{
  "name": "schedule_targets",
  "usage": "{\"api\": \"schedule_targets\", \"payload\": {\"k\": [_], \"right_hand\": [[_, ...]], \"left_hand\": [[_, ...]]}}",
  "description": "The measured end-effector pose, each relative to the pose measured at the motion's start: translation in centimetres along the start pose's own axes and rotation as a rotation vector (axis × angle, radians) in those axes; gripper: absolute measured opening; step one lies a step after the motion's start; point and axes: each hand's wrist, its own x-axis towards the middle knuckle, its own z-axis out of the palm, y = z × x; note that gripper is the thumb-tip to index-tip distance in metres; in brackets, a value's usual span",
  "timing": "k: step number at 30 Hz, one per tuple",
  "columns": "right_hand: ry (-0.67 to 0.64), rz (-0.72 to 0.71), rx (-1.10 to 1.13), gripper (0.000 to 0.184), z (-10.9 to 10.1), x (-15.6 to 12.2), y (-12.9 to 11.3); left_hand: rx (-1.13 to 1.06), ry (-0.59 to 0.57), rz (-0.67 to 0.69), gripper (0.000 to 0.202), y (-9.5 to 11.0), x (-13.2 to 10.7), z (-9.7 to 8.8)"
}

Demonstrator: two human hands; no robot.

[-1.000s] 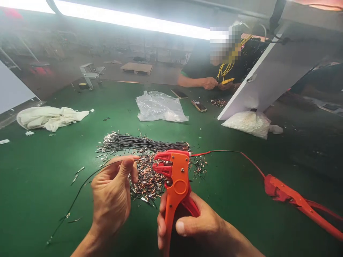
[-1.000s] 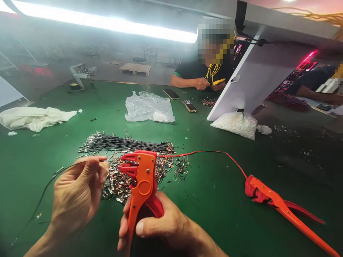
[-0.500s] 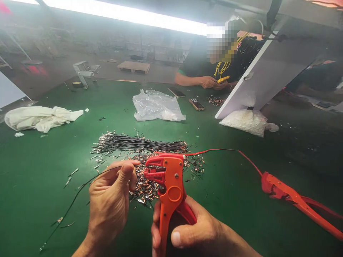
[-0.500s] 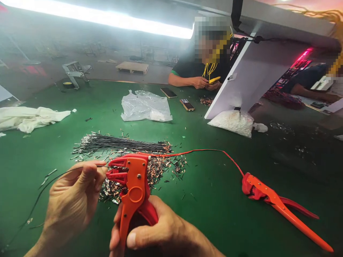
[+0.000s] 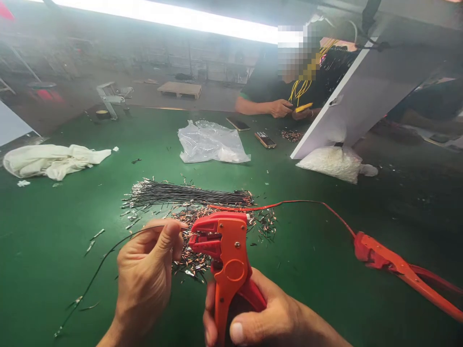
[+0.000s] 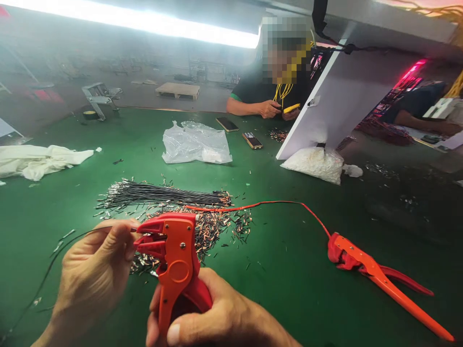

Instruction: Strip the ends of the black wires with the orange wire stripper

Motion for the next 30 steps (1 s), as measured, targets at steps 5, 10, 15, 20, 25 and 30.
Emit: {"api": "schedule_targets", "payload": {"k": [5,10,15,20,25,30], "right_hand": [[0.008,0.007,-0.014,0.034,0.0,0.0,-0.1],[-0.008,0.018,-0.056,0.033,-0.2,0.2,-0.1],[-0.015,0.037,-0.053,0.033,-0.5,0.2,0.1],[0.005,0.002,-0.093,0.033,-0.4,0.2,0.2],[0.014,-0.024,-0.085,0.033,-0.8,0.4,0.9],[0.012,-0.051,-0.093,0.033,-1.3,0.6,1.8]], "left_hand": [[-0.004,0.017,-0.015,0.029,-0.3,0.1,-0.2],[0.003,0.012,-0.027,0.029,-0.3,0.1,-0.2],[0.016,0.000,-0.023,0.029,-0.3,0.0,-0.1],[0.018,-0.001,-0.025,0.028,-0.5,0.0,-0.2],[0.032,-0.002,-0.033,0.028,-0.8,0.0,-0.4],[0.036,0.007,-0.024,0.029,-0.6,-0.1,-0.3]]}}
